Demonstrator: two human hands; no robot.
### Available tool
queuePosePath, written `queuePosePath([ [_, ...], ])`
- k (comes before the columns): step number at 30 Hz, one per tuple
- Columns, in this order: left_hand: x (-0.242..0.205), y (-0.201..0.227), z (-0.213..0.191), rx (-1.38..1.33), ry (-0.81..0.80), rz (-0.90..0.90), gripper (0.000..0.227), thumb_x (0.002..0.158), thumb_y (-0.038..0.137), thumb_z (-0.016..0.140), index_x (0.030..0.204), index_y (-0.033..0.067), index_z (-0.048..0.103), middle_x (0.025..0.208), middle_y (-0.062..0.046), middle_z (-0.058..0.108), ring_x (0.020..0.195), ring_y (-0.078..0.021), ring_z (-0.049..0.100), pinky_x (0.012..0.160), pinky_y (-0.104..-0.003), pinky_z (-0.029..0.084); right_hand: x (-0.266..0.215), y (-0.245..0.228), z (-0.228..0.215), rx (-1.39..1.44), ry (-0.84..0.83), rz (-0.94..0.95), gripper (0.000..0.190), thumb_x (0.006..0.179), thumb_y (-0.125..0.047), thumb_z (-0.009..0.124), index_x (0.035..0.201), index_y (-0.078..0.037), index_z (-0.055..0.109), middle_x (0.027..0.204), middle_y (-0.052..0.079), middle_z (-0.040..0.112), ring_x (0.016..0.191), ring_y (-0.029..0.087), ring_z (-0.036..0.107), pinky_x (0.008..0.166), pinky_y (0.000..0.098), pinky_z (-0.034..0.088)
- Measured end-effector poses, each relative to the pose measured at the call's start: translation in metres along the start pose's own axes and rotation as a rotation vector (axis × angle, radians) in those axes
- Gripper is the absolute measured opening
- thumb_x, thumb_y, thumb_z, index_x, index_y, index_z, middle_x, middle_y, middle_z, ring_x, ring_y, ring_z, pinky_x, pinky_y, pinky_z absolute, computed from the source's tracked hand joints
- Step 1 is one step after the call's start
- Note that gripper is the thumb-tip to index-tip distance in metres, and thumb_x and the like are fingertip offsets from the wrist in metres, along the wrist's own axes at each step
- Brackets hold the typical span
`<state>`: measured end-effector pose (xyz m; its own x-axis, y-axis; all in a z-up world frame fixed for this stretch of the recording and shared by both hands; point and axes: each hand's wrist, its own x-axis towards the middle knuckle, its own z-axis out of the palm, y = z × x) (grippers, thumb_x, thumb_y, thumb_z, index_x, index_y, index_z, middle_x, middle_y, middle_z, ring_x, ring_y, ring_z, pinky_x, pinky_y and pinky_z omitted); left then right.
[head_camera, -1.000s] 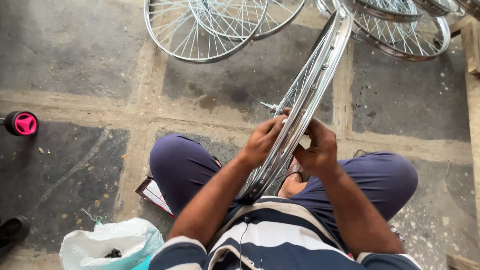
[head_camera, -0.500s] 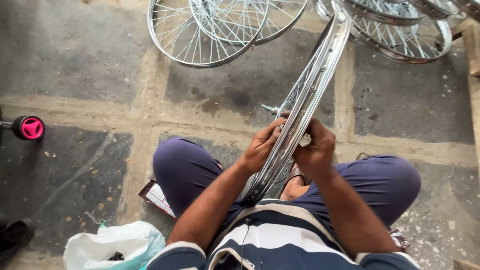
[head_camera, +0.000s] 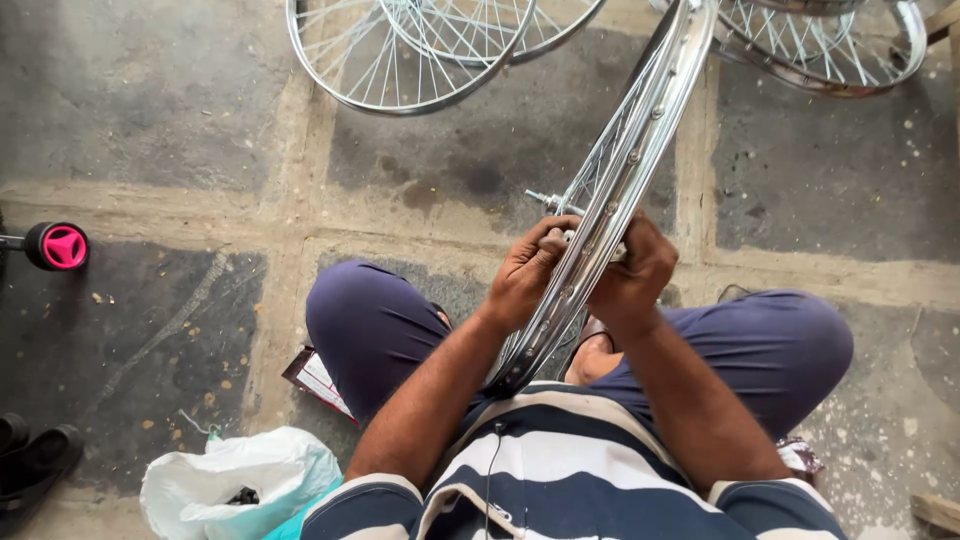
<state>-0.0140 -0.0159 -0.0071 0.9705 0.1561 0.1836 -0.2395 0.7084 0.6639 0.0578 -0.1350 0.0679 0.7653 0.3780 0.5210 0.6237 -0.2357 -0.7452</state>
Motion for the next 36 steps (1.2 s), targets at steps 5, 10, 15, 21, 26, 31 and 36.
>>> queuePosePath([
  [5, 0.006, 0.001, -0.002, 0.101, 0.002, -0.059, 0.043, 0.117, 0.032, 0.046, 0.145, 0.0018, 0.056, 0.117, -0.003, 0.067, 0.104, -0.0089, 0.063, 0.092, -0.026, 0.054, 0.015, -0.029, -0.034, 0.166, -0.363, -0.093, 0.044, 0.091, -0.004, 0.076, 0.133, 0.002, 0.064, 0.126, 0.017, 0.073, 0.103, 0.024, 0.076, 0.091, 0.0332, 0.061],
  [10, 0.017, 0.004, -0.009, 0.063, -0.071, -0.179, 0.043, 0.121, 0.034, 0.048, 0.135, -0.0037, 0.061, 0.106, -0.006, 0.068, 0.096, -0.011, 0.063, 0.085, -0.027, 0.055, 0.032, -0.018, -0.044, 0.179, -0.499, -0.254, 0.044, 0.095, -0.002, 0.065, 0.138, 0.006, 0.056, 0.137, 0.022, 0.064, 0.114, 0.031, 0.07, 0.095, 0.0382, 0.059],
  [15, 0.002, 0.003, -0.006, 0.08, -0.007, -0.087, 0.045, 0.11, 0.035, 0.05, 0.144, 0.0049, 0.054, 0.124, -0.004, 0.064, 0.115, -0.0101, 0.062, 0.104, -0.025, 0.053, 0.016, -0.001, -0.013, -0.018, -0.11, -0.276, 0.019, 0.094, -0.01, 0.083, 0.105, -0.002, 0.07, 0.092, 0.009, 0.073, 0.078, 0.016, 0.074, 0.066, 0.0322, 0.058],
  [21, -0.003, 0.008, -0.007, -0.068, -0.064, -0.113, 0.049, 0.111, 0.034, 0.052, 0.15, 0.0044, 0.051, 0.126, -0.006, 0.065, 0.114, -0.0132, 0.063, 0.1, -0.028, 0.054, 0.001, -0.008, -0.003, 0.027, -0.016, -0.134, 0.023, 0.087, -0.008, 0.086, 0.097, 0.0, 0.067, 0.085, 0.009, 0.067, 0.071, 0.014, 0.066, 0.061, 0.0296, 0.051],
  [26, -0.001, 0.006, -0.004, 0.149, -0.074, 0.012, 0.044, 0.114, 0.037, 0.049, 0.146, 0.0076, 0.055, 0.118, 0.0, 0.062, 0.107, -0.0084, 0.058, 0.095, -0.025, 0.051, 0.004, -0.019, -0.021, 0.139, -0.139, -0.157, 0.022, 0.091, 0.0, 0.077, 0.111, 0.001, 0.069, 0.106, 0.012, 0.071, 0.094, 0.018, 0.073, 0.079, 0.0288, 0.06],
  [31, 0.004, 0.008, 0.003, 0.164, -0.087, -0.049, 0.042, 0.12, 0.04, 0.045, 0.123, 0.0032, 0.065, 0.099, 0.0, 0.057, 0.09, -0.008, 0.055, 0.086, -0.025, 0.05, -0.008, -0.021, -0.012, 0.119, -0.01, -0.284, 0.023, 0.089, 0.0, 0.077, 0.11, 0.003, 0.069, 0.109, 0.014, 0.067, 0.095, 0.019, 0.07, 0.078, 0.0312, 0.059],
  [36, 0.017, 0.043, 0.028, 0.457, 0.01, -0.082, 0.046, 0.116, 0.043, 0.045, 0.139, 0.0034, 0.053, 0.117, -0.009, 0.056, 0.108, -0.0178, 0.056, 0.099, -0.034, 0.052, -0.021, -0.015, -0.01, 0.051, 0.095, -0.211, 0.014, 0.095, -0.003, 0.077, 0.104, 0.002, 0.069, 0.103, 0.01, 0.068, 0.09, 0.017, 0.07, 0.074, 0.03, 0.058],
])
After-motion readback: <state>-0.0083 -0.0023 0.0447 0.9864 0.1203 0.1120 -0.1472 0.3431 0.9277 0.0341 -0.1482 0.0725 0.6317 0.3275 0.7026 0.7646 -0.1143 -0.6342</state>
